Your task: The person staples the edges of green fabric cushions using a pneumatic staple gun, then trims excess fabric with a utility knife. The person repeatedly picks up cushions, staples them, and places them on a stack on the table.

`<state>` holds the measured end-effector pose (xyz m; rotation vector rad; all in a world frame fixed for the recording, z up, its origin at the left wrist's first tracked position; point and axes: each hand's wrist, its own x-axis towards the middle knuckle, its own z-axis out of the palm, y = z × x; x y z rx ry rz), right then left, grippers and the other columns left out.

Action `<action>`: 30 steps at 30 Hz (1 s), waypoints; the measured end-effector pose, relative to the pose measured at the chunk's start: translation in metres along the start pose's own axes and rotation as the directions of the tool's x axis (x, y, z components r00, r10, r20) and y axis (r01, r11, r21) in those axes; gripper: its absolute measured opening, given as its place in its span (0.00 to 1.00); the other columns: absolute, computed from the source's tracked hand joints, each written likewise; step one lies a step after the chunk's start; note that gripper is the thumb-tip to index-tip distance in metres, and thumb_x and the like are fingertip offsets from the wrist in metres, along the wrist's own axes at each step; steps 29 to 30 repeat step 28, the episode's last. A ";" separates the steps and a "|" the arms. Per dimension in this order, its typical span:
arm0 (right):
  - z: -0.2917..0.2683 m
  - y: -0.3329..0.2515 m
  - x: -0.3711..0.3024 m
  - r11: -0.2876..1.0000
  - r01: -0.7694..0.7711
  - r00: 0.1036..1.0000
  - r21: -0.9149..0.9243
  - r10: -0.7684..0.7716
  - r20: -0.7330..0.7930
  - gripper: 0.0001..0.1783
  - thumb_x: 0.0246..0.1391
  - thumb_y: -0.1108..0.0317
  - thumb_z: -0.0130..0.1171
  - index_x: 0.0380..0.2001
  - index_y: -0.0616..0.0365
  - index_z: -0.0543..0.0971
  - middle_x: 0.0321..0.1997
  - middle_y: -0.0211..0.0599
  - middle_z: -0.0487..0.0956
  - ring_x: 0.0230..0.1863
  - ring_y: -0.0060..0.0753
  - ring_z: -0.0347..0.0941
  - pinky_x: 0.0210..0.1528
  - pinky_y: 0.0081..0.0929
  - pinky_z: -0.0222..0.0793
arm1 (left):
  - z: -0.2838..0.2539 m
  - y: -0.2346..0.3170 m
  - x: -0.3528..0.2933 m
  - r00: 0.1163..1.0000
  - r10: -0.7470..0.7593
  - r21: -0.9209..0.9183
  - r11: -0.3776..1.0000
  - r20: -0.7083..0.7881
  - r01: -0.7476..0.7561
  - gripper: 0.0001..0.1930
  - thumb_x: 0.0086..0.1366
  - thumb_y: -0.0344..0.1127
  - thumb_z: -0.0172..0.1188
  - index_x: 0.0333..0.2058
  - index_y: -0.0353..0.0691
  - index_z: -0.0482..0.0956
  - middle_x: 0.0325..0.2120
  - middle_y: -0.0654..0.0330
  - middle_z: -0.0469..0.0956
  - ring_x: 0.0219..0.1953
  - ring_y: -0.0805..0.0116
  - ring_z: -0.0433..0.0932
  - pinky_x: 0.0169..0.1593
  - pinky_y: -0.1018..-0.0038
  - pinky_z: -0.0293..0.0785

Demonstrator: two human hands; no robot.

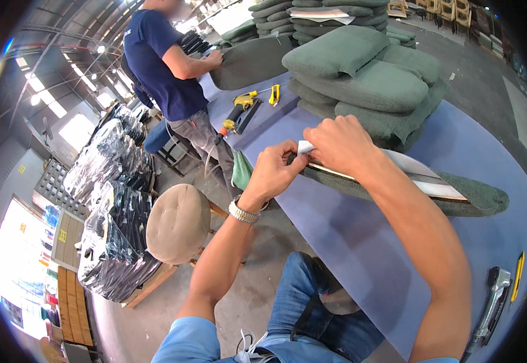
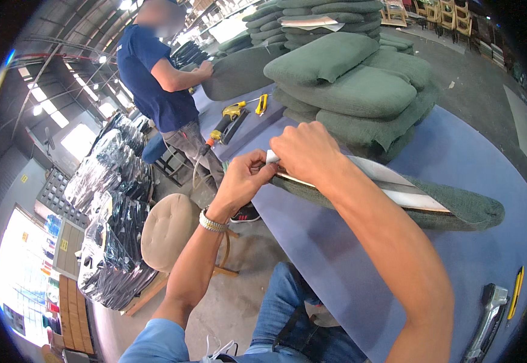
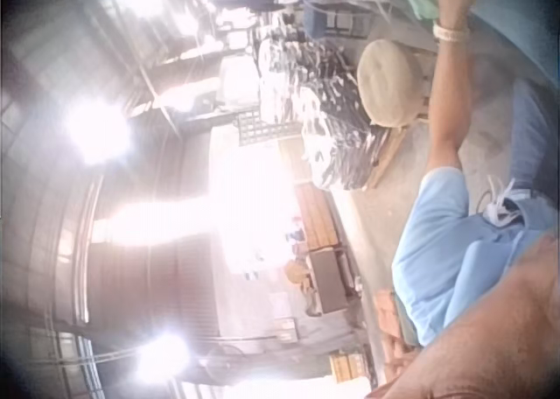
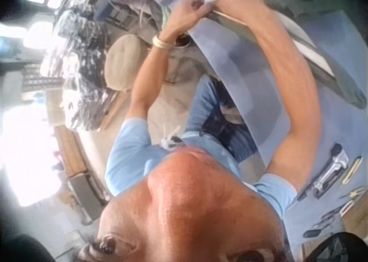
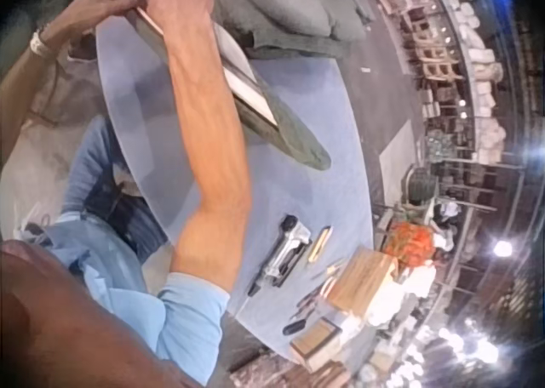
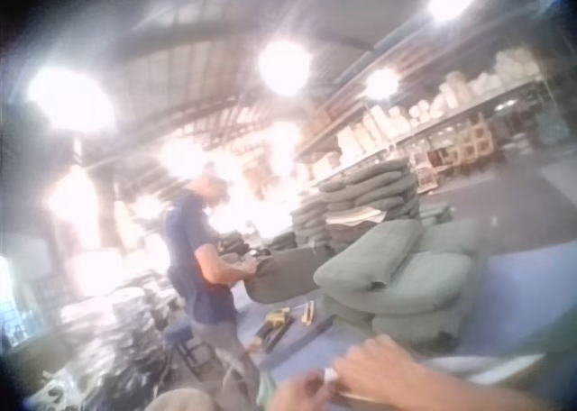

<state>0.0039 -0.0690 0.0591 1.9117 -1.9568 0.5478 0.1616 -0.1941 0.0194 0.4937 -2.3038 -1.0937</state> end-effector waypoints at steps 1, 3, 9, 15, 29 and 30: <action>-0.001 -0.001 -0.001 1.000 0.002 1.000 0.014 -0.002 -0.025 0.12 0.50 0.58 0.71 0.32 0.54 0.83 0.28 0.44 0.84 0.35 0.54 0.84 0.37 0.50 0.76 | -0.001 0.000 0.001 1.000 -0.010 0.012 1.000 -0.004 0.010 0.15 0.62 0.38 0.65 0.39 0.30 0.84 0.23 0.56 0.80 0.25 0.74 0.73 0.32 0.70 0.70; -0.006 -0.001 -0.001 0.999 -0.036 0.999 0.033 0.036 0.001 0.12 0.50 0.58 0.71 0.31 0.54 0.83 0.29 0.46 0.85 0.36 0.55 0.83 0.39 0.51 0.76 | 0.001 -0.003 0.005 1.000 -0.017 0.036 0.999 -0.011 0.017 0.15 0.61 0.38 0.64 0.39 0.30 0.84 0.23 0.56 0.80 0.26 0.72 0.73 0.32 0.70 0.70; -0.009 -0.002 -0.004 0.996 -0.054 0.998 0.067 0.051 0.039 0.12 0.49 0.57 0.71 0.30 0.54 0.83 0.30 0.48 0.85 0.37 0.56 0.83 0.40 0.52 0.76 | -0.003 0.000 0.006 0.999 -0.023 0.029 0.999 0.048 0.021 0.14 0.60 0.37 0.63 0.36 0.30 0.82 0.21 0.56 0.77 0.25 0.71 0.72 0.32 0.68 0.69; -0.007 -0.012 -0.004 0.999 -0.041 0.998 0.036 0.039 0.053 0.13 0.48 0.58 0.72 0.32 0.53 0.85 0.32 0.44 0.86 0.37 0.52 0.85 0.39 0.46 0.79 | -0.008 0.019 -0.010 0.995 -0.078 0.092 0.993 0.067 0.072 0.12 0.62 0.35 0.63 0.37 0.31 0.81 0.21 0.57 0.76 0.24 0.71 0.71 0.31 0.67 0.68; -0.007 -0.012 -0.010 0.987 -0.094 0.995 0.129 0.090 0.034 0.14 0.47 0.57 0.73 0.30 0.55 0.83 0.29 0.47 0.84 0.36 0.55 0.83 0.41 0.49 0.77 | -0.005 0.002 -0.008 0.994 -0.083 -0.005 0.997 0.070 0.083 0.12 0.63 0.35 0.63 0.40 0.32 0.82 0.30 0.55 0.86 0.31 0.69 0.80 0.39 0.69 0.75; -0.007 -0.012 -0.010 0.987 -0.094 0.995 0.129 0.090 0.034 0.14 0.47 0.57 0.73 0.30 0.55 0.83 0.29 0.47 0.84 0.36 0.55 0.83 0.41 0.49 0.77 | -0.005 0.002 -0.008 0.994 -0.083 -0.005 0.997 0.070 0.083 0.12 0.63 0.35 0.63 0.40 0.32 0.82 0.30 0.55 0.86 0.31 0.69 0.80 0.39 0.69 0.75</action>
